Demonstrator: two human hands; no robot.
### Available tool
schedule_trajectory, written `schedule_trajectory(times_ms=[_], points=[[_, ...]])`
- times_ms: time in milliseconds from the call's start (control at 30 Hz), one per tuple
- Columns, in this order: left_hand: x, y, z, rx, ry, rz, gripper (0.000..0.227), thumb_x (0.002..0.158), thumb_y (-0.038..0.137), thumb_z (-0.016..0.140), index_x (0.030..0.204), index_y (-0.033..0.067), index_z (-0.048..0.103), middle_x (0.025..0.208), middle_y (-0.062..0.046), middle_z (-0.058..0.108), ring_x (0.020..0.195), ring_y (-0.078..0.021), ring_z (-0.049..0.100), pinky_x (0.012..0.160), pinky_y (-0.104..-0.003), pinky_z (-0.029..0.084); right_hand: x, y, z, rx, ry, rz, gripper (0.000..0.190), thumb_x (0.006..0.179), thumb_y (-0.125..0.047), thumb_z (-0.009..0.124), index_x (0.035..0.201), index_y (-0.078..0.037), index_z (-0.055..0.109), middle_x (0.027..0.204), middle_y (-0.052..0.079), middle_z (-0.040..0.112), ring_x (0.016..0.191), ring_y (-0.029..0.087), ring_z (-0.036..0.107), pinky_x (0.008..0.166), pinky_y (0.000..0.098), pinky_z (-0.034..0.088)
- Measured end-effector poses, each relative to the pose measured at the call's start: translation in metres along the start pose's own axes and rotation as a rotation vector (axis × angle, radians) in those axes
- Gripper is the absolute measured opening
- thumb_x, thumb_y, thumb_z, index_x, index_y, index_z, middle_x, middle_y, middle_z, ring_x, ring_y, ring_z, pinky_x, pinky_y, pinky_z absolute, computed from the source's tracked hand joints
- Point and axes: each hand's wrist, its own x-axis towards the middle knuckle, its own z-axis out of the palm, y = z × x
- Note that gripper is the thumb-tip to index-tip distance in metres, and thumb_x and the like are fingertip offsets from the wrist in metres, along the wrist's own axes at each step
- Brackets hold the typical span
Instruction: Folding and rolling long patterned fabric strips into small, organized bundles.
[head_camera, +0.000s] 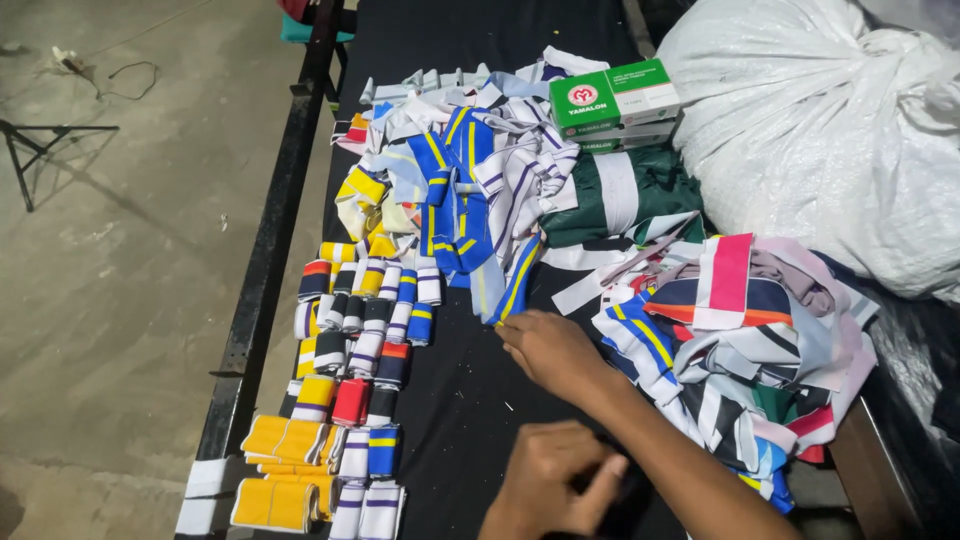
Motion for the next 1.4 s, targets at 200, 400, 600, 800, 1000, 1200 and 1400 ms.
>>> schedule_trajectory(times_ms=[200,400,600,800,1000,1200,1400], points=[[0.005,-0.031,-0.044,0.246,0.217,-0.206,0.021,0.092,0.013,0.057,0.109,0.0069,0.066,0.101,-0.011,0.064,0.091,-0.0290,0.060,0.080,-0.040,0.048,-0.053,-0.024,-0.054,0.504,-0.021,0.114,0.029,0.084,-0.010,0.068,0.111,-0.013,0.076,0.108,0.005,0.075,0.098,0.025,0.073,0.085,0.0355,0.054],[-0.012,-0.053,-0.032,0.262,-0.048,-0.297,0.030,0.091,0.022,0.060,0.116,0.0048,0.066,0.117,-0.012,0.069,0.116,-0.0337,0.059,0.108,-0.051,0.038,-0.095,-0.030,-0.088,0.984,0.260,0.341,0.017,0.093,-0.014,0.063,0.102,-0.006,0.074,0.101,0.007,0.068,0.093,0.017,0.068,0.077,0.0282,0.055],[0.004,-0.025,-0.037,-0.165,-0.243,-0.672,0.031,0.093,0.041,0.068,0.092,0.0095,0.070,0.079,0.000,0.066,0.070,-0.0145,0.058,0.065,-0.032,0.044,-0.109,0.000,-0.079,1.020,0.865,0.577,0.014,0.086,-0.009,0.056,0.090,-0.002,0.067,0.093,0.008,0.064,0.090,0.017,0.057,0.080,0.0278,0.041],[0.013,-0.013,-0.053,-0.623,-0.316,-1.082,0.035,0.089,0.028,0.078,0.109,0.0018,0.070,0.078,-0.011,0.074,0.062,-0.0145,0.070,0.060,-0.026,0.060,-0.094,0.009,-0.099,0.825,0.896,0.549,0.015,0.088,-0.005,0.053,0.095,-0.001,0.066,0.093,0.008,0.064,0.084,0.016,0.058,0.075,0.0264,0.044],[0.004,-0.025,-0.058,-0.795,-0.154,-0.908,0.038,0.090,0.024,0.077,0.111,-0.0060,0.065,0.073,-0.015,0.071,0.049,-0.0170,0.064,0.046,-0.025,0.055,-0.049,0.017,-0.148,0.287,0.658,0.349,0.020,0.096,-0.006,0.065,0.115,-0.007,0.073,0.113,0.008,0.073,0.096,0.019,0.068,0.080,0.0300,0.054],[-0.004,-0.043,-0.047,-0.108,0.121,-0.670,0.020,0.089,0.023,0.073,0.098,0.0054,0.071,0.085,-0.007,0.079,0.065,-0.0177,0.075,0.058,-0.028,0.060,-0.044,0.010,-0.151,0.393,0.851,0.308,0.017,0.099,0.009,0.061,0.115,0.004,0.067,0.124,0.021,0.062,0.116,0.030,0.063,0.093,0.0403,0.061],[-0.006,-0.054,-0.029,0.432,0.070,-0.332,0.027,0.079,-0.005,0.066,0.101,0.0107,0.063,0.113,-0.006,0.065,0.089,-0.0250,0.069,0.056,-0.037,0.053,-0.087,0.004,-0.080,0.330,0.536,0.574,0.042,0.092,-0.009,0.063,0.135,-0.007,0.063,0.147,0.014,0.052,0.123,0.030,0.062,0.104,0.0412,0.050]])
